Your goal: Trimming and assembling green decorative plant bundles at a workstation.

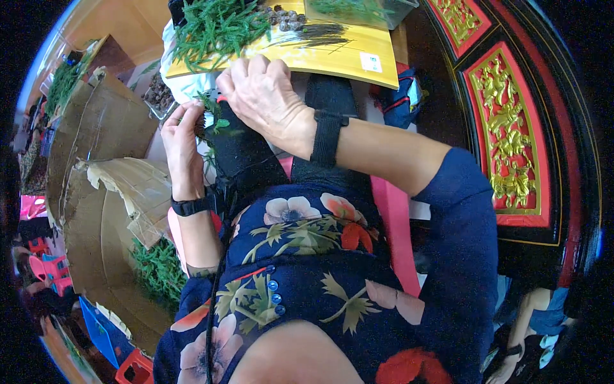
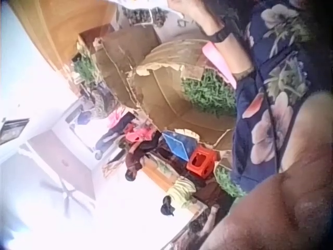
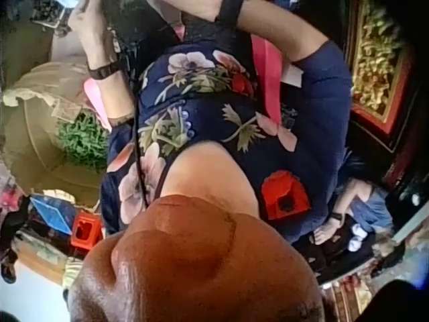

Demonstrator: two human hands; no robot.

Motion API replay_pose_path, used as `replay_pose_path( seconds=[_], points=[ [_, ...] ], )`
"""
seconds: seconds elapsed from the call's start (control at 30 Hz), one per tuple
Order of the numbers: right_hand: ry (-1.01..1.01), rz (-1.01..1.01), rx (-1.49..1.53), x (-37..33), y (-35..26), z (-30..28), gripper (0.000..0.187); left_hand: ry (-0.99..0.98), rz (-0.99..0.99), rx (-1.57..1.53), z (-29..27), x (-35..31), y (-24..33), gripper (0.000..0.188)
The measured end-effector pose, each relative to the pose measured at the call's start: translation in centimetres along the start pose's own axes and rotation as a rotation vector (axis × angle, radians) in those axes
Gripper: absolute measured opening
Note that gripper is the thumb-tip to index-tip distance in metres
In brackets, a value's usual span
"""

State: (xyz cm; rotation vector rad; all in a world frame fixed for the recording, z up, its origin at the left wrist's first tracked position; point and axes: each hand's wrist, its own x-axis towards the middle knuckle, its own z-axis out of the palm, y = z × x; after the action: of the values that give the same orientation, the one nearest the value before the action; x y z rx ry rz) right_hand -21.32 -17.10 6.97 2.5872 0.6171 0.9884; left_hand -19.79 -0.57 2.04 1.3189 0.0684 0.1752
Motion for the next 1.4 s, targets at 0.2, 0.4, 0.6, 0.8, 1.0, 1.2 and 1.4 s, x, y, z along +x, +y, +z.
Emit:
replay_pose_path(
  seconds=[0.2, 0.4, 0.6, 0.8, 1.0, 1.2, 1.4],
  points=[
    [-0.272, 0.091, 0.512, 0.4, 2.5, -0.7, 0.024, 0.04, 0.129, -0.026, -0.4, 0.3, -0.1, 0.013],
    [-0.711, 0.165, 1.072, 0.6, 4.4, 0.5, 0.031, 0.012, 0.21, 0.08, 0.6, -0.3, 0.4, 0.012],
    [-0.786, 0.071, 1.188, 0.6, 5.2, 1.6, 0.034, 0.012, 0.307, 0.216, 1.4, -1.1, 1.0, 0.012],
    [-0.875, -0.01, 1.156, 1.1, 5.8, 0.7, 0.041, -0.017, 0.182, 0.138, 1.2, -1.4, 1.5, 0.012],
    [-0.926, -0.083, 1.155, 1.4, 6.6, 0.6, 0.049, -0.094, 0.095, 0.087, 0.8, -1.3, 1.9, 0.012],
    [-0.915, -0.106, 1.044, 1.6, 6.2, 0.3, 0.055, -0.094, 0.096, 0.137, 0.5, -1.2, 1.7, 0.012],
    [-0.963, -0.108, 1.016, 1.6, 5.7, -0.2, 0.056, -0.084, 0.099, 0.138, 0.3, -1.0, 1.6, 0.011]
  ],
)
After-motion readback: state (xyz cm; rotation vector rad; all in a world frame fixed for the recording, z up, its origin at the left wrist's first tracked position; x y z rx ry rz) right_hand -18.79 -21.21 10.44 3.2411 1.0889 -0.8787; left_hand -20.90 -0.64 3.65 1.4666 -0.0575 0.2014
